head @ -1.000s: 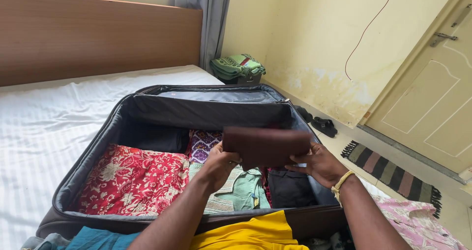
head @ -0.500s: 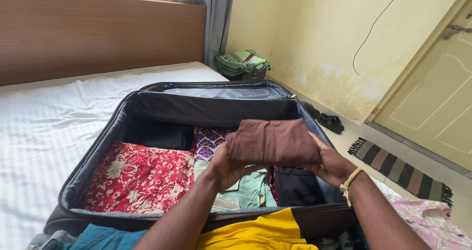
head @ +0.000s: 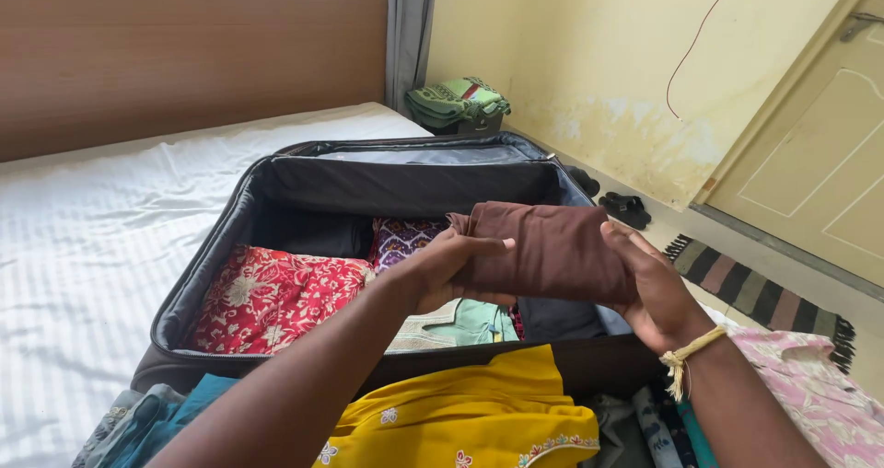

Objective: The person is sitting on a bed and packing various folded clothes into an open suitcase. They handle multiple garments, including a purple cloth, a blue cloth, a yellow top, and a green cloth, placing them into the suitcase or arranging them on their lap.

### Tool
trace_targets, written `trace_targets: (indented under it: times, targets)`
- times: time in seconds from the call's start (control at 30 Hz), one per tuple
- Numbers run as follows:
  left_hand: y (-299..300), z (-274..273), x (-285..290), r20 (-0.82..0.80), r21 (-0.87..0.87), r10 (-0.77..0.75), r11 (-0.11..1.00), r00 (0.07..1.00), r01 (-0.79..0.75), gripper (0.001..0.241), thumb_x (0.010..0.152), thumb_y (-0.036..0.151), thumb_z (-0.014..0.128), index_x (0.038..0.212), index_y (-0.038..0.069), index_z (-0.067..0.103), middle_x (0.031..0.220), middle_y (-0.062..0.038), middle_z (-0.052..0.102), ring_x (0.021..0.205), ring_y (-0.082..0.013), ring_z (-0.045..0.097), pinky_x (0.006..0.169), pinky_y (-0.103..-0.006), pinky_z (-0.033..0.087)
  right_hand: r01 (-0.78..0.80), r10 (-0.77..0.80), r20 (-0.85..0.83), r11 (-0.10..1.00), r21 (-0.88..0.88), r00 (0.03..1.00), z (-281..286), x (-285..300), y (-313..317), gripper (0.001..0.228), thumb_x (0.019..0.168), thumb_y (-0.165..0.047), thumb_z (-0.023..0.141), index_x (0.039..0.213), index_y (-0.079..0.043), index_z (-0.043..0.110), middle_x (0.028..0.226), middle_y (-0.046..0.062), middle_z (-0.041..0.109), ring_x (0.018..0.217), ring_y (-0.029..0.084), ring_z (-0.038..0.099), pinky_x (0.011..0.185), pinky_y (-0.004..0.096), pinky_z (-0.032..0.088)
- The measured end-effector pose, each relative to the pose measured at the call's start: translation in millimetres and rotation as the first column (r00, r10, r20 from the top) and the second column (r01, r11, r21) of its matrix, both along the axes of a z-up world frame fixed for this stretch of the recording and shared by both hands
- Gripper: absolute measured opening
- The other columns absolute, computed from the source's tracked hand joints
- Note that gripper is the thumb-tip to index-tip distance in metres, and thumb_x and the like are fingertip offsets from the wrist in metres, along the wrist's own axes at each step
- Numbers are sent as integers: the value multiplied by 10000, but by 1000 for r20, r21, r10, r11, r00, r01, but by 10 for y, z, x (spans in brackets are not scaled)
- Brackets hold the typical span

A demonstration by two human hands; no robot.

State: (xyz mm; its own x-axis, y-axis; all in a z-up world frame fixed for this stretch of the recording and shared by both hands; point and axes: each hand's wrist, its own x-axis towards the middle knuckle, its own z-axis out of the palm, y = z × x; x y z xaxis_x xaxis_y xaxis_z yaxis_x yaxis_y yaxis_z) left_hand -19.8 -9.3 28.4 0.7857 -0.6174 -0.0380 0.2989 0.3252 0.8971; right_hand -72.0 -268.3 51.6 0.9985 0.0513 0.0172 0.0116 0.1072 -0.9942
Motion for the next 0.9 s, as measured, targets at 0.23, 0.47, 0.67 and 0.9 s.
trace_targets:
  times: [0.23,0.47,0.67,0.9]
  targets:
    - [-164,98,-166,79,140,-73,988,994,62,450,845,159,766,1263,57,633,1126,-91,740,976,-237,746,770,-475,680,270,-270,-1,962,-45,963,110,-735,7,767,875,-253,670,1584,-219,380,1444,56,595,1223,185,636,941,410,530]
    - [-549,22,-382,448,526,-202,847,871,-74,611,736,250,906,1267,75,657,1183,-31,737,1035,-139,700,854,-303,574,348,-349,9,936,52,937,-166,-1650,-170,756,863,-110,702,1555,-193,411,1418,42,571,1268,178,608,1000,390,547]
    - [-993,19,-636,727,534,-388,838,566,-113,649,692,269,953,1243,42,696,1145,-67,779,1040,-177,728,885,-319,576,399,-397,-47,914,78,917,-414,-2390,-250,644,884,-110,681,1495,-149,479,1357,45,621,1204,171,638,954,394,559]
    - [-1550,228,-1259,928,372,-330,851,176,-369,701,619,189,939,1256,117,657,1057,-138,753,1021,-341,710,834,-441,569,487,-484,-66,872,52,873,-599,-2708,-489,593,910,-188,669,1472,-177,482,1258,26,661,1116,152,655,838,386,582]
